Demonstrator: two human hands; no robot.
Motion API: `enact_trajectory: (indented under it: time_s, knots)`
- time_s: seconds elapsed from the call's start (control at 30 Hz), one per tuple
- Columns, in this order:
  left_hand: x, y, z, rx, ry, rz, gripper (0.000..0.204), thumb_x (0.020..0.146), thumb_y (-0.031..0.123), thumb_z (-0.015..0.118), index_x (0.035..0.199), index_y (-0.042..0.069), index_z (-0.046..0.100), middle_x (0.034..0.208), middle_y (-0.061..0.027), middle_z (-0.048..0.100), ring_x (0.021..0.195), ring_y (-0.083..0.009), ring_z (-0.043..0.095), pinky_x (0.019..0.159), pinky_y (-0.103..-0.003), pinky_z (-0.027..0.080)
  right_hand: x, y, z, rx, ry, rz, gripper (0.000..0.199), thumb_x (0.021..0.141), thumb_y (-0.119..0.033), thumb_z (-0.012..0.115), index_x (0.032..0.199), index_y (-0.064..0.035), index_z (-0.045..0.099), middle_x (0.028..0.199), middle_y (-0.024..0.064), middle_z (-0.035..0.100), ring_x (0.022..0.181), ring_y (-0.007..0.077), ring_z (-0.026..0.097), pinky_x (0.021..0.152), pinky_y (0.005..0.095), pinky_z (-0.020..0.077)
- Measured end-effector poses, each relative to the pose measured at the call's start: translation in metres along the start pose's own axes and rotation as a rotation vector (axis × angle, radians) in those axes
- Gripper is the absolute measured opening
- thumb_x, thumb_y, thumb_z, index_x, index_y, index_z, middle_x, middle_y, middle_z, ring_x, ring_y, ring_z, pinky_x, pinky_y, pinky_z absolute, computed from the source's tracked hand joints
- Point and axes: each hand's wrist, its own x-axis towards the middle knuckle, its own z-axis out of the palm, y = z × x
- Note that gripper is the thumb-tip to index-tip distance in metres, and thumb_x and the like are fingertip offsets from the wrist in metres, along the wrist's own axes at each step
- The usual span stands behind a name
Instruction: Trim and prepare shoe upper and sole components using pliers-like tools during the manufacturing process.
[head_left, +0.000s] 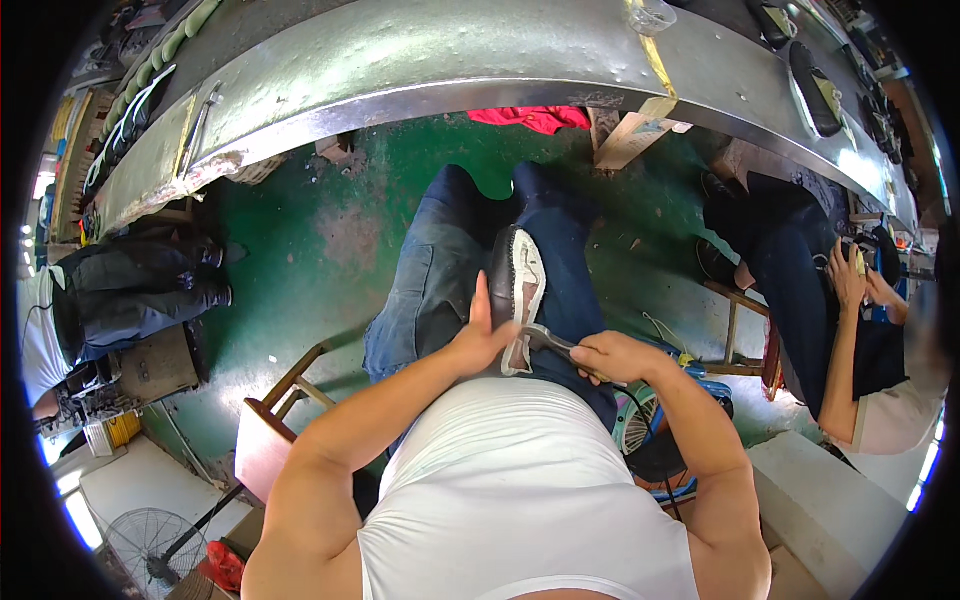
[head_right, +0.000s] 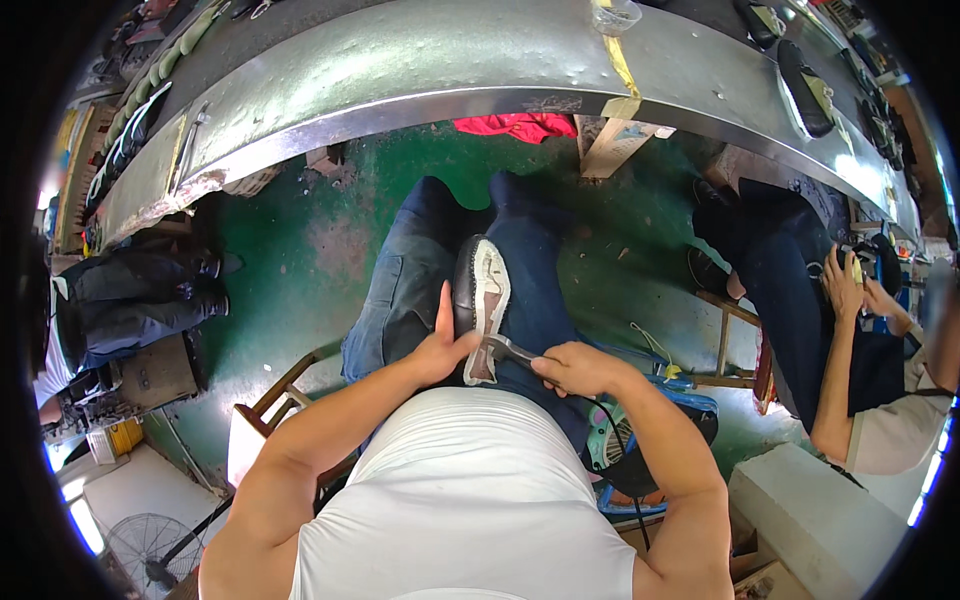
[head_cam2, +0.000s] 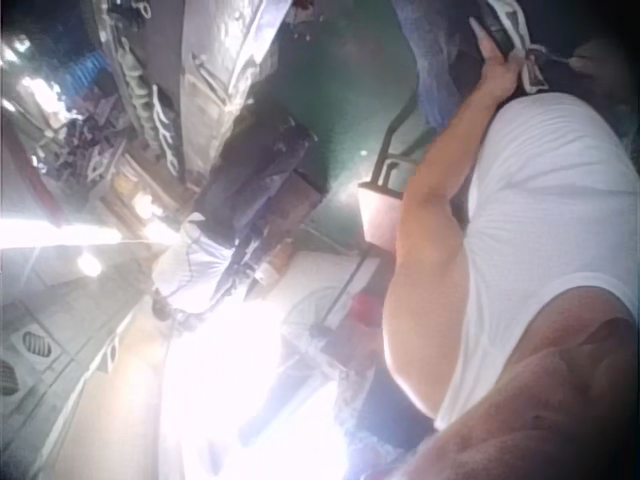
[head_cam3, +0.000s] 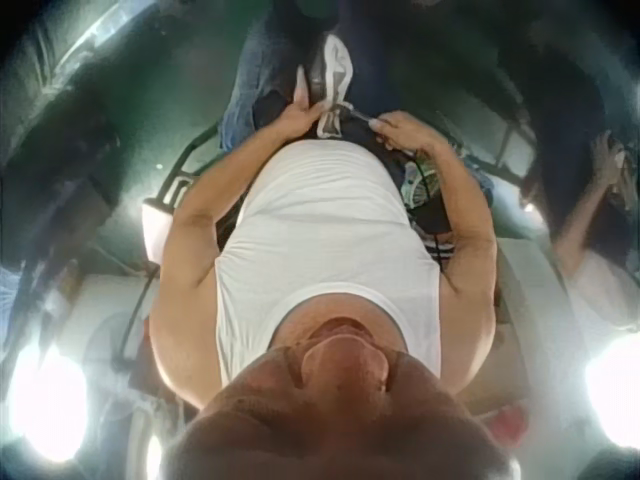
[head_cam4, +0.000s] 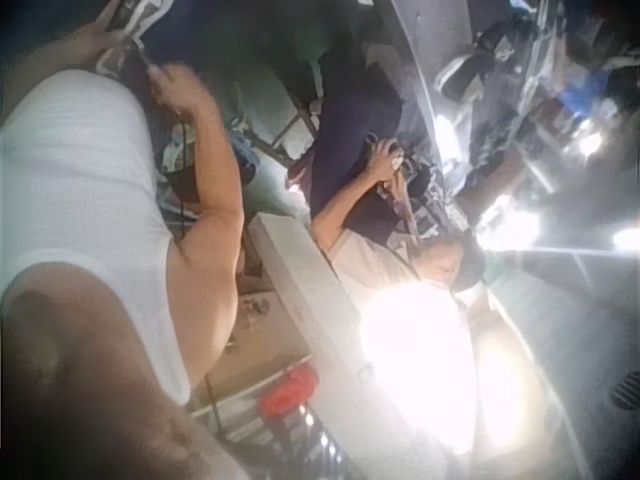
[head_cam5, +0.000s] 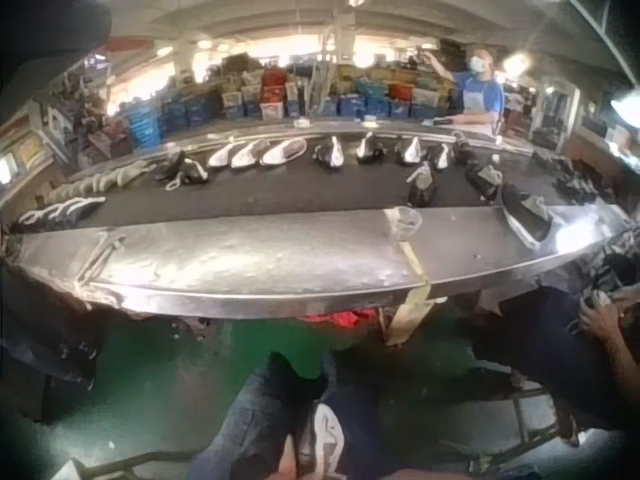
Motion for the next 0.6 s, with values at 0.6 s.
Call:
enact_trajectory:
  time_s: [0.6]
  knots:
    - [0.007,-0.013,0.003,0.107,0.154,-0.001,0.117,0.086,0.03,0.078,0.15,-0.001,-0.015,0.146,-0.0252,0.037,0.132,-0.0271,0.044,0.107,-0.033,0.04,-0.009,-0.017,0.024,-0.056,0.388,-0.084,0.038,0.104,-0.033,0.047,0.093,0.0017,0.059,0.085,0.02,0.068,0.078,0.0316,0.068,0.072,0.0419,0.0524]
